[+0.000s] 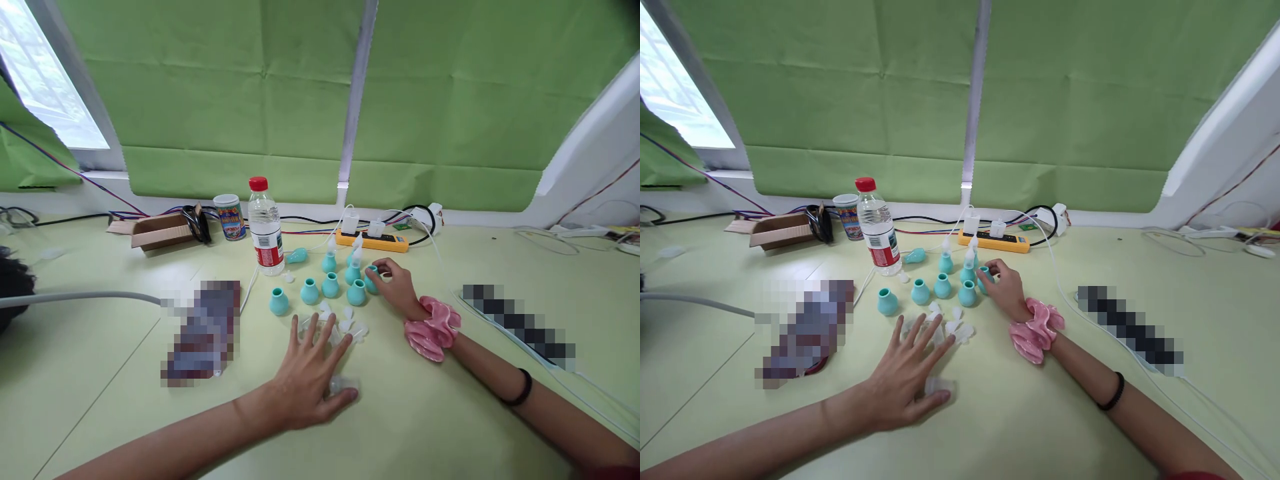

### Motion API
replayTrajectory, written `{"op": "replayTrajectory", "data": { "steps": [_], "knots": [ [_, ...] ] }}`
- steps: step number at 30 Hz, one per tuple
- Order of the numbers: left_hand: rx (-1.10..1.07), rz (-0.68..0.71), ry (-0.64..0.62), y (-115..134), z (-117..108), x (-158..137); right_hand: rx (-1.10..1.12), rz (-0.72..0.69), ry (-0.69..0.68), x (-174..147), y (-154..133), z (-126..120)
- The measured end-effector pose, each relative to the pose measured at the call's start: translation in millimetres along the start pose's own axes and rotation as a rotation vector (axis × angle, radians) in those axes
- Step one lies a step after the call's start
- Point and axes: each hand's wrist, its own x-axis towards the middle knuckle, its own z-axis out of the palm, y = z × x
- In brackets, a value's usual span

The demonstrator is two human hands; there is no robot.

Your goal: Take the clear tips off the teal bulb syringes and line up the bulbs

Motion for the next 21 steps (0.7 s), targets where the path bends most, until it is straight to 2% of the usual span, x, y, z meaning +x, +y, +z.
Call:
{"op": "replayTrajectory", "data": {
  "steps": [4, 10, 17, 21],
  "knots": [
    [0.029, -0.034, -0.008, -1, 7, 1, -0.005, 0.021, -0.052, 2, 15, 2],
    [0.009, -0.040, 0.038, -13, 3, 9, 0.031, -0.054, -0.089, -3, 9, -1],
    [-0.060, 0.067, 0.004, -17, -5, 9, -0.006, -0.154, -0.143, -5, 5, -4],
    [-0.103, 0.085, 0.024, -17, -6, 10, -0.122, -0.134, -0.146, 8, 1, -1]
  ]
}}
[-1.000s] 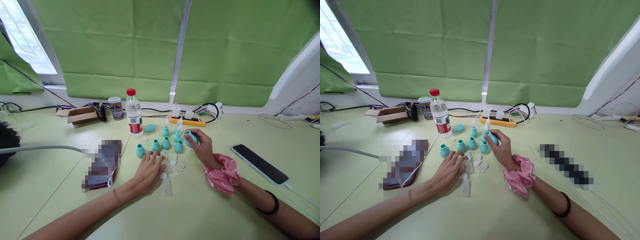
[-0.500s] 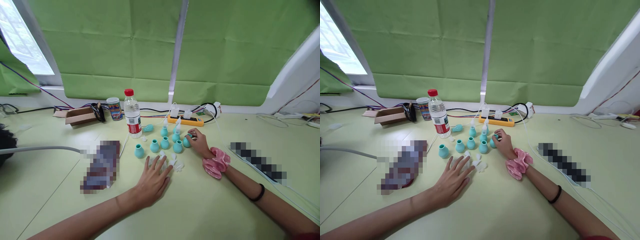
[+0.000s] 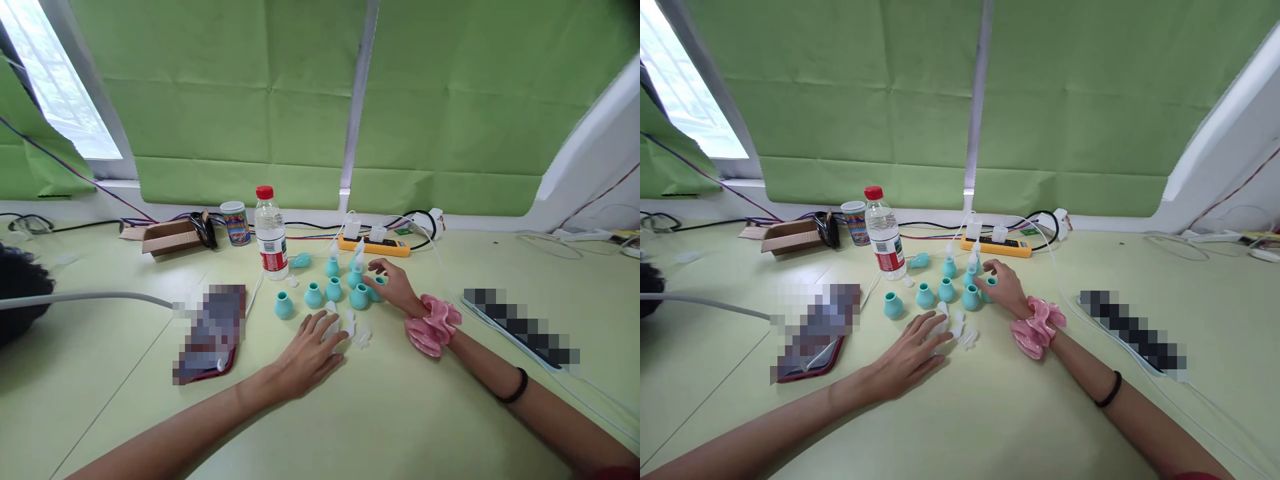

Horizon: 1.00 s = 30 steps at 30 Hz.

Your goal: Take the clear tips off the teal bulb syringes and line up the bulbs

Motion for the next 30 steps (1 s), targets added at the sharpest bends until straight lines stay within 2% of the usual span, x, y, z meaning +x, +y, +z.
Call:
{"op": "replayTrajectory", "data": {
  "steps": [3, 6, 10, 13, 15, 18, 19, 21, 24, 26, 28, 30],
  "knots": [
    [-0.006, -0.007, 0.001, 1, -1, 0, -0.038, 0.040, -0.070, 14, -5, 1],
    [0.004, -0.009, -0.019, 2, -4, -1, -0.067, 0.023, -0.121, 22, -10, 5],
    [0.013, 0.031, -0.039, 1, -6, -1, -0.063, -0.023, -0.103, 23, -14, 11],
    [0.006, 0.032, -0.017, 0, -4, 0, -0.058, -0.028, 0.002, 24, -19, 7],
    [-0.001, 0.004, 0.003, 0, -2, 2, -0.039, -0.044, 0.147, 25, -27, -3],
    [-0.004, -0.053, 0.037, -1, 2, 3, 0.107, -0.146, 0.385, 16, -51, -24],
    [-0.012, -0.069, 0.054, -2, 3, 4, 0.170, -0.174, 0.390, 8, -61, -30],
    [-0.058, -0.099, 0.099, -3, 3, 5, 0.216, -0.193, 0.319, -14, -81, -38],
    [-0.201, -0.128, 0.203, -5, 1, 4, 0.306, -0.219, -0.110, -61, -104, -34],
    [-0.323, -0.143, 0.315, -3, -3, 2, 0.294, -0.239, -0.204, -89, -111, -22],
    [-0.436, -0.170, 0.404, 2, -10, -1, 0.271, -0.327, -0.276, -107, -112, -10],
    [-0.500, -0.201, 0.359, 11, -18, -4, 0.263, -0.387, -0.308, -114, -111, -2]
  ]
}}
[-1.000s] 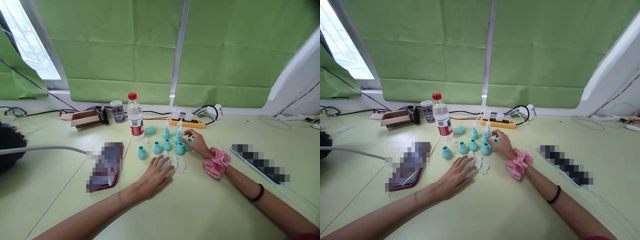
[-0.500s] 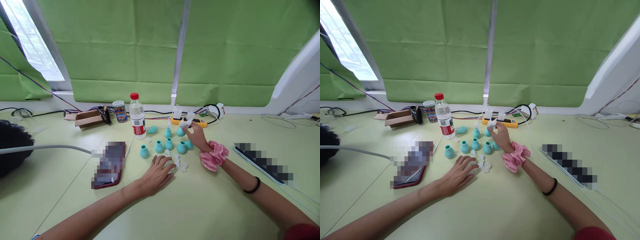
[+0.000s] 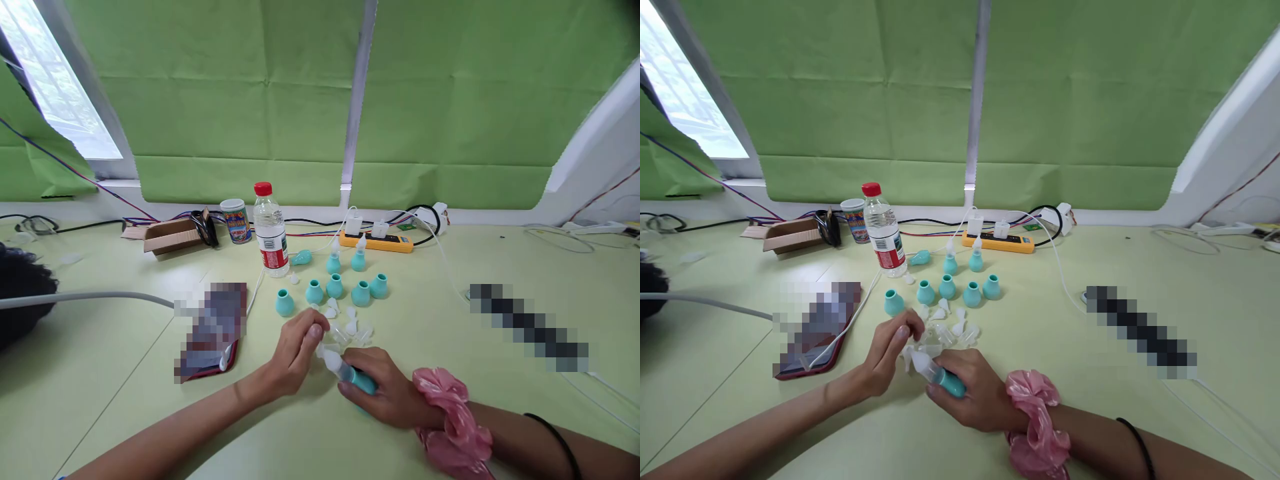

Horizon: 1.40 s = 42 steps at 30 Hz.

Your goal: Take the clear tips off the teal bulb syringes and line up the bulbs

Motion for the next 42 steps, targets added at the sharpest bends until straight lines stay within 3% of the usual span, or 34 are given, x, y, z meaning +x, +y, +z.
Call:
{"op": "replayTrajectory", "data": {
  "steps": [3, 6, 9, 12, 14, 18, 20, 23, 29, 35, 42],
  "knots": [
    [0.103, -0.095, -0.168, 15, -1, -1, 0.013, -0.053, 0.016, 2, 2, 3],
    [0.086, -0.195, -0.240, 20, 1, 2, -0.012, -0.064, 0.083, 1, 2, 3],
    [-0.195, -0.336, -0.310, 15, 4, 6, -0.052, -0.055, 0.158, -3, 1, 5],
    [-0.544, -0.551, -0.385, 9, 3, 10, -0.031, -0.069, 0.126, -6, 0, 6],
    [-0.605, -0.605, -0.297, 5, 1, 14, 0.033, 0.006, 0.093, -5, 0, 5],
    [-0.170, -0.380, -0.040, -5, -4, 20, 0.334, 0.324, 0.002, 2, 1, 1],
    [0.034, -0.325, -0.058, -13, -4, 21, 0.532, 0.414, 0.015, 7, 3, 1],
    [0.141, -0.314, -0.108, -22, -2, 19, 0.850, 0.528, 0.085, 11, 6, 5],
    [0.056, -0.225, -0.042, -14, 6, 13, 1.157, 0.626, 0.119, 14, 10, 12],
    [-0.232, -0.239, 0.022, -5, 9, 7, 1.316, 0.695, -0.049, 18, 9, 10],
    [-0.338, -0.247, 0.015, -1, 7, 9, 1.430, 0.748, -0.151, 19, 13, 8]
  ]
}}
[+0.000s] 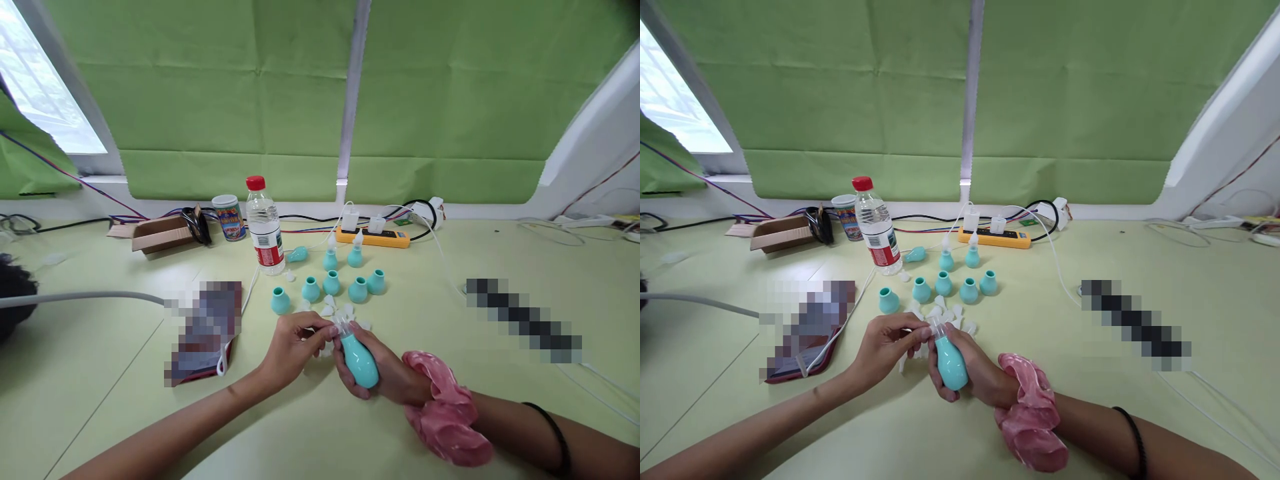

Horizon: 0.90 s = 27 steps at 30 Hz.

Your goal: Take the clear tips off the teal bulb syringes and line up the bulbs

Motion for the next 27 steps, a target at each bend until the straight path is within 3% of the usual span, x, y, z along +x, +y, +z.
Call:
{"op": "replayTrajectory", "data": {
  "steps": [7, 15, 21, 27],
  "knots": [
    [0.133, 0.083, 0.093, -5, 5, -3, 0.001, -0.036, 0.049, 0, 0, 3],
    [0.002, -0.021, 0.062, -2, 1, 0, -0.031, -0.025, 0.056, 1, -1, 2],
    [-0.247, -0.194, -0.089, 0, -6, 5, -0.022, -0.002, -0.042, 0, 1, -1],
    [-0.101, -0.130, 0.006, 3, 1, -1, -0.113, -0.078, 0.041, 0, 2, 2]
  ]
}}
